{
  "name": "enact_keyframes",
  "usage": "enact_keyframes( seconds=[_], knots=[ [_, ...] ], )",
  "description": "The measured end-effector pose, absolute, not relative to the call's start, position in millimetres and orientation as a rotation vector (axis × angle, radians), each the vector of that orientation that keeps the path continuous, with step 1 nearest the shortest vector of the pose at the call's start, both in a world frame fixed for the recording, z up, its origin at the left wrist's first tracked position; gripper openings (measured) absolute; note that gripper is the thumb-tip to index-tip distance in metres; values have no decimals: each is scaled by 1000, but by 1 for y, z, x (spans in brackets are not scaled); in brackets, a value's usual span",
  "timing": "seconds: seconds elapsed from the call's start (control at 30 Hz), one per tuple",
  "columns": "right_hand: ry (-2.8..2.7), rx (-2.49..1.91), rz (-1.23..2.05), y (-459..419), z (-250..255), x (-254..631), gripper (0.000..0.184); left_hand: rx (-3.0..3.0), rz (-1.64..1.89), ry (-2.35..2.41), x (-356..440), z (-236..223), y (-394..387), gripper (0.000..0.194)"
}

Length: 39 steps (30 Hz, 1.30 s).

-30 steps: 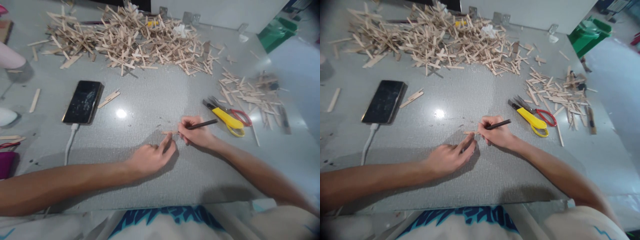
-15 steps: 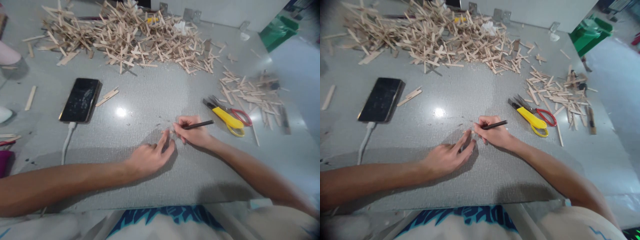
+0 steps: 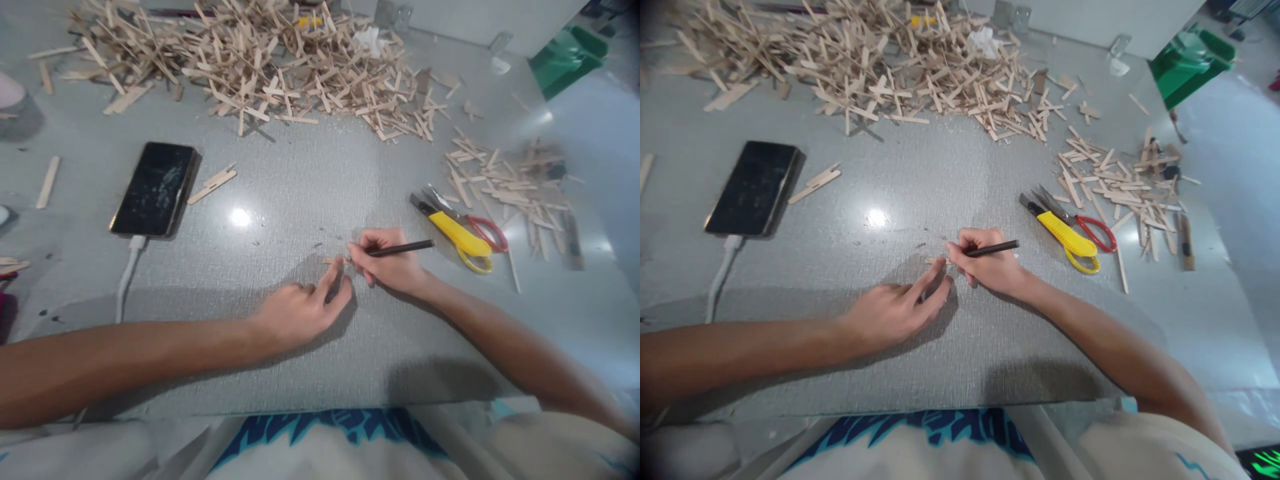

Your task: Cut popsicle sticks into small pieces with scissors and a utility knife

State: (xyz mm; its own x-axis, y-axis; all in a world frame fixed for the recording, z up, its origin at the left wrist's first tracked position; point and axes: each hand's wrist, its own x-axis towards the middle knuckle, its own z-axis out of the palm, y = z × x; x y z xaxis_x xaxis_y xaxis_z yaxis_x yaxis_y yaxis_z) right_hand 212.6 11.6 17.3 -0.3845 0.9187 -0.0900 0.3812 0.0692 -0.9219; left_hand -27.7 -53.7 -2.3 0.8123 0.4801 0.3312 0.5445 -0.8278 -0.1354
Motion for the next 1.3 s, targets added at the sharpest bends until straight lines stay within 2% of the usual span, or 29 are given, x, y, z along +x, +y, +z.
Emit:
enact_keyframes(
  seconds=[0.53,1.3],
  knots=[
    [-1837,-1246,1328,12,17,214,49,-2731,-378,-776,-25,2,-53,32],
    [-1809,-1289,1324,12,17,212,54,-2726,-387,-773,-24,6,-52,39]
  ],
)
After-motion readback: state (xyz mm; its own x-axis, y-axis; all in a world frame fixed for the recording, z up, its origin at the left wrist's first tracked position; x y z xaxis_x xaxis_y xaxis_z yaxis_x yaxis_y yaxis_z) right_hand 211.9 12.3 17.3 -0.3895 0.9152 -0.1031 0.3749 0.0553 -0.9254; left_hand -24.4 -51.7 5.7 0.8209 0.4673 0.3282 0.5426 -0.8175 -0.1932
